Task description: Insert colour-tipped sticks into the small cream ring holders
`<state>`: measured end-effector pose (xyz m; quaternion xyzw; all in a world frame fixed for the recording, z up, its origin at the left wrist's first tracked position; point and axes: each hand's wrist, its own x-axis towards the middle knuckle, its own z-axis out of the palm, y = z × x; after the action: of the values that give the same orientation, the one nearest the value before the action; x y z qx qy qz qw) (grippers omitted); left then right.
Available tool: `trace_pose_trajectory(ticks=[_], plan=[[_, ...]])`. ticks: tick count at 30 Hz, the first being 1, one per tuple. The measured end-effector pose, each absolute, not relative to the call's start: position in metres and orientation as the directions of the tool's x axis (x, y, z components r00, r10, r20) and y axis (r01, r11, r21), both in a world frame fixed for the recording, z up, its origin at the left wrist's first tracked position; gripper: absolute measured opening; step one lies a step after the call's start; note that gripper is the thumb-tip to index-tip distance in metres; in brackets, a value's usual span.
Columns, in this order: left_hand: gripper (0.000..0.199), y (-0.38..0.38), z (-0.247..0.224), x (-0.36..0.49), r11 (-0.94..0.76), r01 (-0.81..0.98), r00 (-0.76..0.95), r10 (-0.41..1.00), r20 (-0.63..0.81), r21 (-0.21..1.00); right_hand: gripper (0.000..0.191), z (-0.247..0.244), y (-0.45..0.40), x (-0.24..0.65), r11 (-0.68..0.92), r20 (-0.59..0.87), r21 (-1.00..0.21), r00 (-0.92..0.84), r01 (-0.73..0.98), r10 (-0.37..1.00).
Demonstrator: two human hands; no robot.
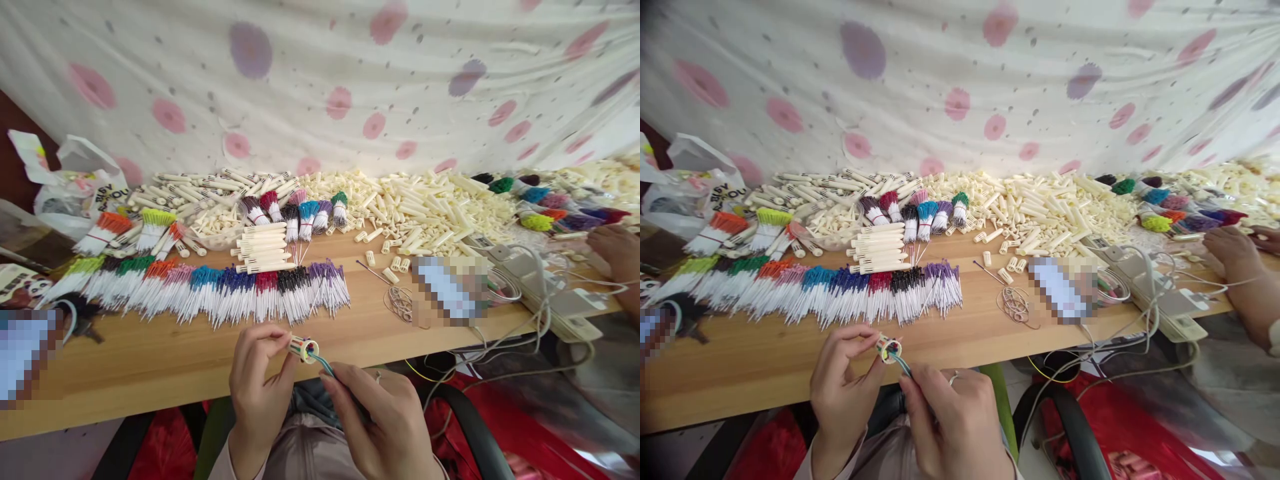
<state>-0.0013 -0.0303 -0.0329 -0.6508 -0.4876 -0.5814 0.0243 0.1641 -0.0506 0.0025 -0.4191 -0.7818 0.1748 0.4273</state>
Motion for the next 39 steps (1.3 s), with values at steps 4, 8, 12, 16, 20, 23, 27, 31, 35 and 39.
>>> trace_pose_trajectory(ticks=[4, 8, 12, 16, 20, 23, 27, 31, 35, 39], plan=[[0.02, -0.029, -0.034, -0.002, -0.522, 0.666, -0.156, 0.601, 0.784, 0.533, 0.015, 0.002, -0.049, 0.164, 0.591, 0.523, -0.63, -0.287, 0.504, 0.802], [0.02, -0.029, -0.035, -0.002, -0.519, 0.658, -0.173, 0.601, 0.78, 0.546, 0.015, 0.003, -0.047, 0.163, 0.596, 0.526, -0.617, -0.294, 0.513, 0.798], [0.021, -0.029, -0.038, -0.001, -0.504, 0.66, -0.18, 0.614, 0.768, 0.557, 0.022, 0.009, -0.047, 0.164, 0.589, 0.503, -0.593, -0.318, 0.549, 0.804], [0.021, -0.029, -0.039, 0.0, -0.501, 0.661, -0.173, 0.623, 0.763, 0.558, 0.026, 0.015, -0.049, 0.165, 0.588, 0.483, -0.577, -0.344, 0.567, 0.806], [0.018, -0.029, -0.037, 0.0, -0.509, 0.654, -0.155, 0.634, 0.757, 0.56, 0.024, 0.016, -0.049, 0.166, 0.583, 0.487, -0.575, -0.332, 0.574, 0.808], [0.017, -0.03, -0.035, -0.002, -0.525, 0.644, -0.124, 0.647, 0.753, 0.557, 0.024, 0.013, -0.049, 0.165, 0.589, 0.501, -0.567, -0.327, 0.576, 0.801], [0.019, -0.03, -0.035, -0.003, -0.536, 0.625, -0.082, 0.678, 0.731, 0.567, 0.023, 0.008, -0.047, 0.164, 0.583, 0.512, -0.57, -0.304, 0.579, 0.803], [0.021, -0.028, -0.035, -0.003, -0.539, 0.611, -0.041, 0.71, 0.703, 0.58, 0.019, 0.007, -0.044, 0.165, 0.583, 0.513, -0.566, -0.304, 0.583, 0.803], [0.024, -0.027, -0.035, -0.001, -0.539, 0.602, -0.012, 0.731, 0.682, 0.589, 0.016, 0.008, -0.042, 0.169, 0.591, 0.528, -0.521, -0.311, 0.616, 0.79], [0.024, -0.028, -0.035, 0.0, -0.533, 0.58, -0.021, 0.746, 0.665, 0.616, 0.015, 0.006, -0.043, 0.171, 0.568, 0.533, -0.533, -0.272, 0.627, 0.801]])
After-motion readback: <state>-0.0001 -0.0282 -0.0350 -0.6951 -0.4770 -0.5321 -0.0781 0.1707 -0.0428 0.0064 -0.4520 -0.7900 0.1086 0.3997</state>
